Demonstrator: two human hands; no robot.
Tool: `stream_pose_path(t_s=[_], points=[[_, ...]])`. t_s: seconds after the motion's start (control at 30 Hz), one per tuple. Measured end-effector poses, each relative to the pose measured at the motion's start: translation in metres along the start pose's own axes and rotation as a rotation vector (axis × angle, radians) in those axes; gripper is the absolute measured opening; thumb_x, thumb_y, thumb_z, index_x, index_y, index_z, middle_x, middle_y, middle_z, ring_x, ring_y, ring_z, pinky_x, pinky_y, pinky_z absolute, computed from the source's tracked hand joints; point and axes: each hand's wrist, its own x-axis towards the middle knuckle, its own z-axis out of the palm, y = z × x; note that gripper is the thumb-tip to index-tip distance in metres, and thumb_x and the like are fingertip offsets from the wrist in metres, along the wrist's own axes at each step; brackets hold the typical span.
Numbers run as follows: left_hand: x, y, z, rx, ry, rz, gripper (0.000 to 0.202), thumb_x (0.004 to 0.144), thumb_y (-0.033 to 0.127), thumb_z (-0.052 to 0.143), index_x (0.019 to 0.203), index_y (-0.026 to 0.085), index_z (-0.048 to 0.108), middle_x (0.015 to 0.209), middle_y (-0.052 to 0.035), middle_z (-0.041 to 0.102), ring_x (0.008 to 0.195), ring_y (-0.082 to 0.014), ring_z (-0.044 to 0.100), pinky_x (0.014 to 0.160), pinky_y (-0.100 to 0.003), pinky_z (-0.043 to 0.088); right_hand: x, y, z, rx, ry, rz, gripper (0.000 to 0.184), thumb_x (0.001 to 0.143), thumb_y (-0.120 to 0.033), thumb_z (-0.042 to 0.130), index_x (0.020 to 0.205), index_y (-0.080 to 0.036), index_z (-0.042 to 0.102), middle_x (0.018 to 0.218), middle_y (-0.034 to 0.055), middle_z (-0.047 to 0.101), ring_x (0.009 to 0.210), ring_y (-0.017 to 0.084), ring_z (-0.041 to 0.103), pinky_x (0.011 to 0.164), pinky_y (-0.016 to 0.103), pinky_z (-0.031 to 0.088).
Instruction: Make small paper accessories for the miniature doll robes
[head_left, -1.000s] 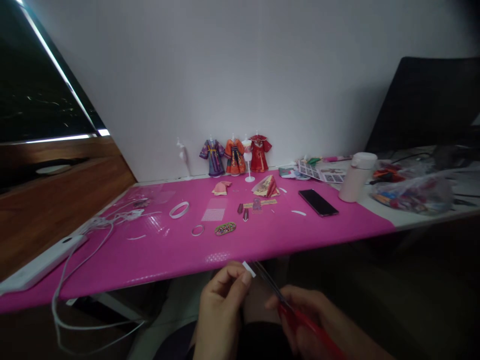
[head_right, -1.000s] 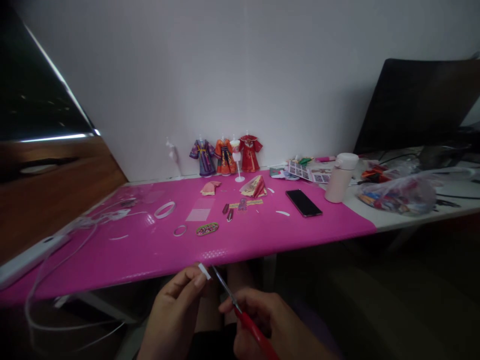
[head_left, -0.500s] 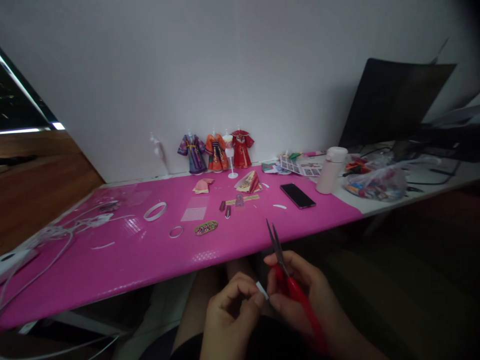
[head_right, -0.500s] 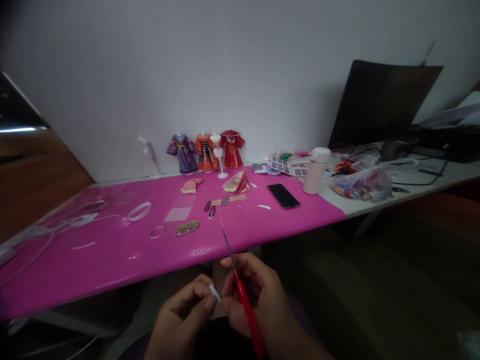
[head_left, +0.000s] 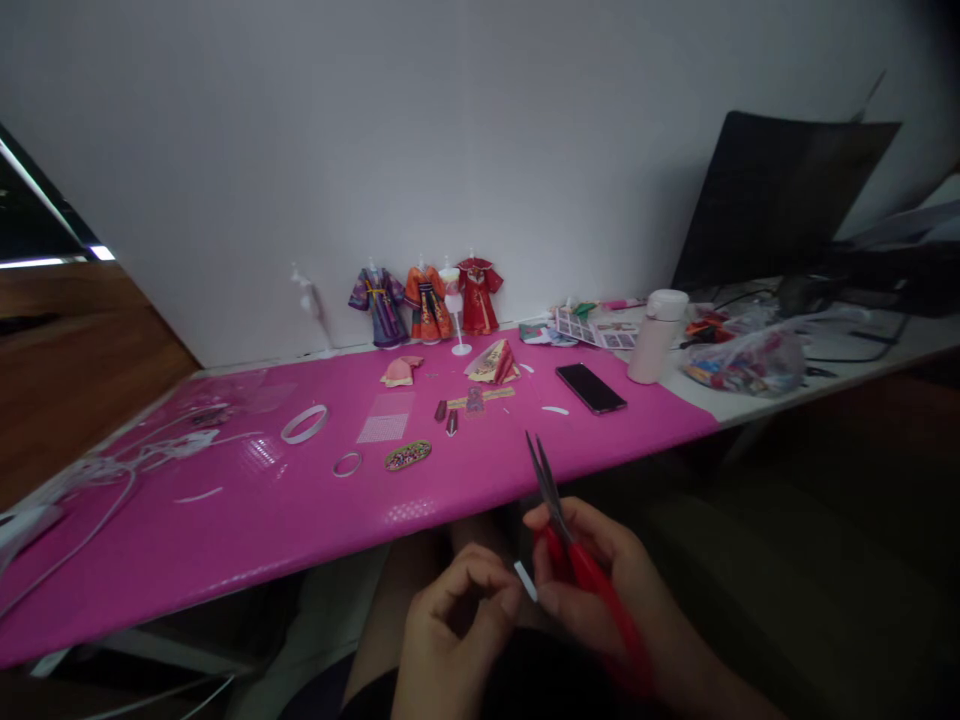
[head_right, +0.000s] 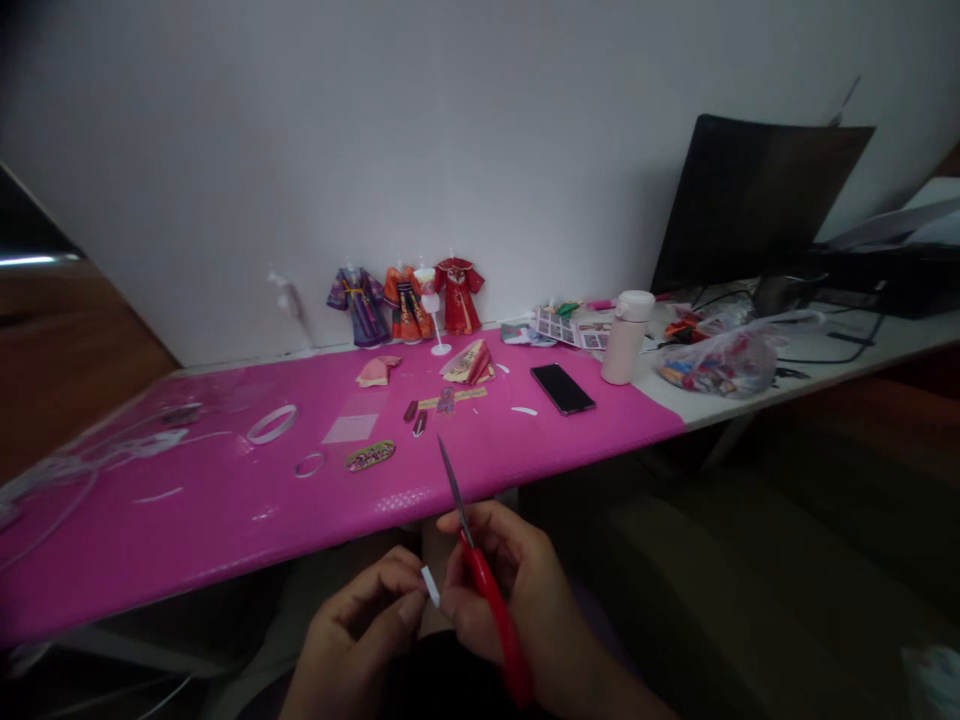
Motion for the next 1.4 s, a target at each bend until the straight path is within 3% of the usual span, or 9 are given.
stream_pose_path(t_s=[0.27, 0.7, 1.03, 1.4], points=[[0.0012, 0.0000, 0.0048, -0.163, -0.053, -0.070, 0.018, 0.073, 0.029, 0.075, 0.061, 0.019, 0.066, 0.069, 0.0016, 0.054, 0.066, -0.0147, 0.048, 0.064, -0.027, 0.038, 0.0011, -0.0085, -0.0046, 0.085, -0.085, 0.066, 0.037, 0.061, -0.022, 0.078, 0.093, -0.022, 0.061, 0.070, -0.0044, 0.059, 0.063, 0.014, 0.059, 0.062, 0.026, 0.050], [0.0033, 0.0000, 0.0020, -0.106, -0.070, -0.039, 0.017, 0.073, 0.028, 0.074, 0.061, 0.020, 0.065, 0.070, 0.0008, 0.055, 0.066, -0.0153, 0.049, 0.065, -0.029, 0.039, 0.0005, -0.0030, -0.0040, 0.092, -0.104, 0.060, 0.039, 0.064, -0.028, 0.080, 0.097, -0.022, 0.061, 0.070, -0.0037, 0.058, 0.066, 0.015, 0.059, 0.064, 0.028, 0.050], [0.0047, 0.0031, 0.0027, -0.097, -0.070, -0.033, 0.017, 0.073, 0.027, 0.074, 0.060, 0.020, 0.066, 0.069, 0.0012, 0.055, 0.065, -0.0149, 0.048, 0.064, -0.029, 0.038, 0.0004, -0.0064, -0.0051, 0.121, -0.126, 0.058, 0.037, 0.064, -0.025, 0.080, 0.095, -0.022, 0.060, 0.068, -0.0058, 0.056, 0.060, 0.011, 0.053, 0.059, 0.025, 0.046], [0.0037, 0.0035, 0.0026, -0.116, -0.059, -0.037, 0.020, 0.073, 0.029, 0.075, 0.059, 0.019, 0.066, 0.068, 0.0019, 0.053, 0.063, -0.0138, 0.047, 0.065, -0.028, 0.038, 0.0002, -0.0042, -0.0065, 0.151, -0.155, 0.077, 0.048, 0.064, -0.039, 0.086, 0.100, -0.022, 0.059, 0.072, -0.0043, 0.056, 0.062, 0.012, 0.053, 0.060, 0.026, 0.045]])
